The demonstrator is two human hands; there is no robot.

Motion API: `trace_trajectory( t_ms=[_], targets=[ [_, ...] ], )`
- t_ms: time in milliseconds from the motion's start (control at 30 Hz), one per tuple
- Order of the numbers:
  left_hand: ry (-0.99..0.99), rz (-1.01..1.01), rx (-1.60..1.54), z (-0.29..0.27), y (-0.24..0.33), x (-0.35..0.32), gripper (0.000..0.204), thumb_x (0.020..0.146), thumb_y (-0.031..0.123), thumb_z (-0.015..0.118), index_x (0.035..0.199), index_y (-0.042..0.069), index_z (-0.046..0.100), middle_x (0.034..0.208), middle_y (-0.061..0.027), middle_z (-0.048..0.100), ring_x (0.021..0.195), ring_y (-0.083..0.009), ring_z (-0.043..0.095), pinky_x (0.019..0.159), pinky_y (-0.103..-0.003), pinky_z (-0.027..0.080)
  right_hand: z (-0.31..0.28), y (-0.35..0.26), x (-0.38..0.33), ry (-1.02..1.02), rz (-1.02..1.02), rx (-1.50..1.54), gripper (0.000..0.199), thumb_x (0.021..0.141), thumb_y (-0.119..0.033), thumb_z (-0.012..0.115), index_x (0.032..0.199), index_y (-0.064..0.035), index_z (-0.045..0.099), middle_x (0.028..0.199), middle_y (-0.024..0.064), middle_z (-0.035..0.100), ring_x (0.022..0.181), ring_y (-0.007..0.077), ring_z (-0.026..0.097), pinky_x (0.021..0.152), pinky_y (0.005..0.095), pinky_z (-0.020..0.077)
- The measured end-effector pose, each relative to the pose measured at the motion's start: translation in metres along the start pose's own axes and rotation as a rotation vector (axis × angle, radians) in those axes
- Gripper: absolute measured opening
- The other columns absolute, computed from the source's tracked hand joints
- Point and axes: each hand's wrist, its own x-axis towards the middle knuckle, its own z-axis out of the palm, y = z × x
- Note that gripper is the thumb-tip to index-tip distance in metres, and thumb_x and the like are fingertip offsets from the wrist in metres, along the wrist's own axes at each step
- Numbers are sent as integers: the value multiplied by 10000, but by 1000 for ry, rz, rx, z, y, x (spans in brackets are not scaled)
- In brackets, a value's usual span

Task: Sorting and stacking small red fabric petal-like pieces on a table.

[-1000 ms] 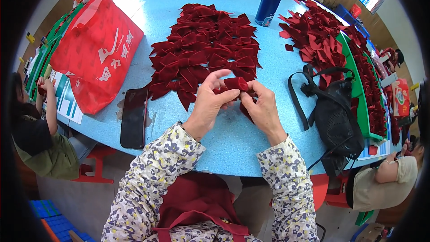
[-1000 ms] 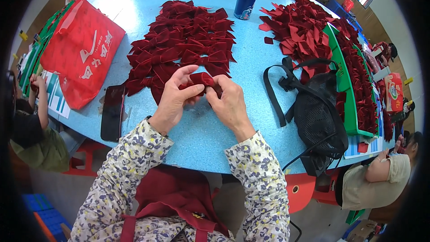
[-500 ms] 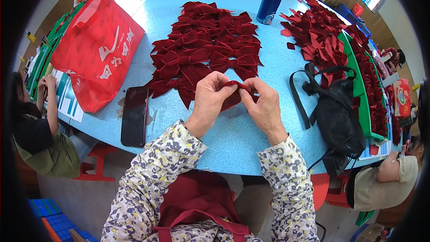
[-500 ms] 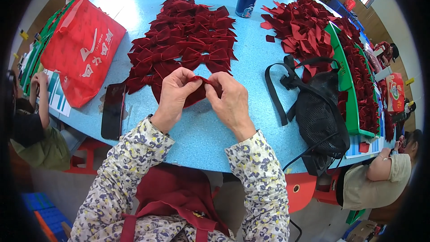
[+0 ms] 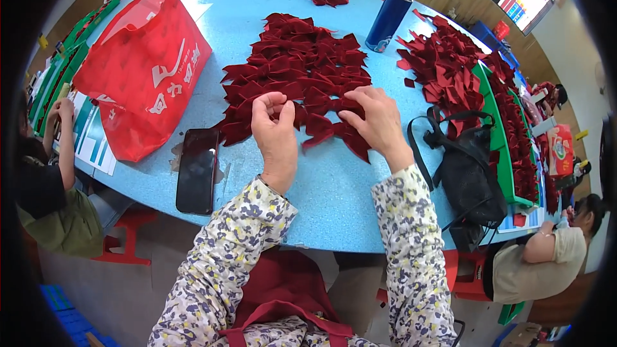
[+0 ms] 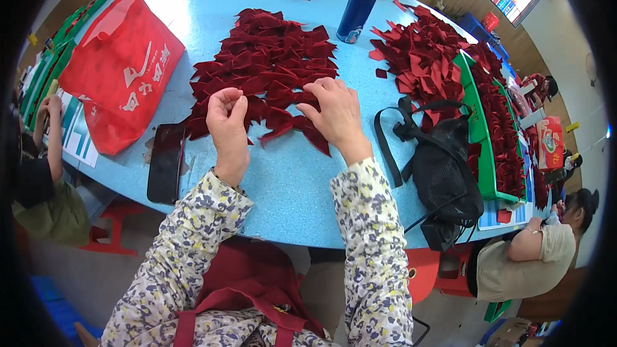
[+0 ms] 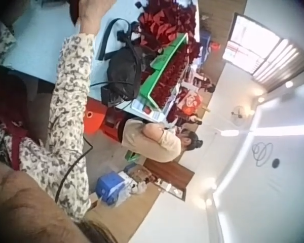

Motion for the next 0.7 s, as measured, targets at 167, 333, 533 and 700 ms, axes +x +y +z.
trace_trajectory(
  t_ms=[167,333,533,700],
  targets=[
    [-116,181,295,1,6,-9,194,761,9,631,932,44,547,853,-49,549,791,-147,525,710,-278,439,-4,8,-27,157,-79,9,226,732,-106,711,940,-45,647,936,103,631,887,268,596,773,349,478],
    [-414,565,750,3,13,-16,247,668,19,674,884,62,562,826,-72,538,830,-232,530,705,-350,407,2,3,-34,104,-164,3,236,706,-101,714,926,-50,644,974,86,619,932,261,585,796,350,467],
    [-685,777,1073,2,-10,-16,144,681,63,635,815,76,582,834,-59,538,864,-231,526,704,-362,381,16,8,-38,56,-184,-93,207,695,-99,703,884,-75,624,961,53,601,906,241,567,759,357,436],
    [-716,976,1303,2,-6,-24,63,733,95,554,765,57,593,836,-47,536,858,-205,530,718,-364,384,20,17,-42,37,-158,-101,190,713,-84,685,890,-77,618,946,53,605,885,246,578,762,354,434]
  ],
)
